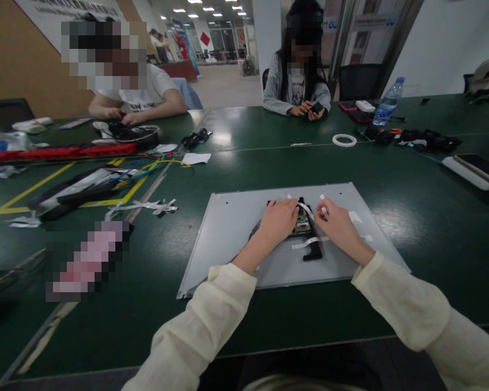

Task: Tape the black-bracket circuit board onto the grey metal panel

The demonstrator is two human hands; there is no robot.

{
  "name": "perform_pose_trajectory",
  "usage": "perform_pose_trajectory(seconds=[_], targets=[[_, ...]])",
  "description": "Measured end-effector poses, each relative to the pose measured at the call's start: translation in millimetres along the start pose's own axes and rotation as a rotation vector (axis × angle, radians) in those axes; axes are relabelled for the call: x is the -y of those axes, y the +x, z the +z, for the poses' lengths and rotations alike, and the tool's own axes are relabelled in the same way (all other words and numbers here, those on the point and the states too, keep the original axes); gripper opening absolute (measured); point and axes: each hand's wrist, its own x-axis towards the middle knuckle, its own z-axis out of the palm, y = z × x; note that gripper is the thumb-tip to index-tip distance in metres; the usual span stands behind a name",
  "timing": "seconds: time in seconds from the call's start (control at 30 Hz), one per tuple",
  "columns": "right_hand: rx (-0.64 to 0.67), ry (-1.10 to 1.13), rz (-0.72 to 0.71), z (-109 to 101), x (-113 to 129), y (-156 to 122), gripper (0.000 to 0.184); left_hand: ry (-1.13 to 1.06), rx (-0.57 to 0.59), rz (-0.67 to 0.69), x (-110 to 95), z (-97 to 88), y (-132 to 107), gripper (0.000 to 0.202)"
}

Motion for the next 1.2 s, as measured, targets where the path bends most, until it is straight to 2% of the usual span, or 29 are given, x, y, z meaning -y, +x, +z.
perform_pose_trajectory(seconds=[0.37,0.5,0.63,0.9,1.03,1.2], targets=[[0.103,-0.135,0.018,-0.1,-0.6,1.4,0.017,0.032,0.013,-0.007,1.4,3.1,1.5,0.036],[0.152,-0.194,0.017,-3.2,0.8,2.0,0.018,0.043,0.047,-0.045,-6.5,-1.9,7.0,0.035],[0.190,-0.245,0.041,-6.7,3.0,1.2,0.023,0.068,0.112,-0.199,-23.0,-9.6,15.0,0.034],[0.205,-0.223,0.058,-13.1,4.1,-0.2,0.028,0.028,0.265,-0.411,-49.1,-22.9,36.0,0.043],[0.216,-0.248,0.063,-16.1,6.7,-1.0,0.028,0.038,0.340,-0.448,-58.5,-20.1,47.9,0.046],[0.251,-0.247,0.050,-18.4,8.0,-2.4,0.031,0.043,0.405,-0.391,-60.0,-17.9,46.5,0.055]])
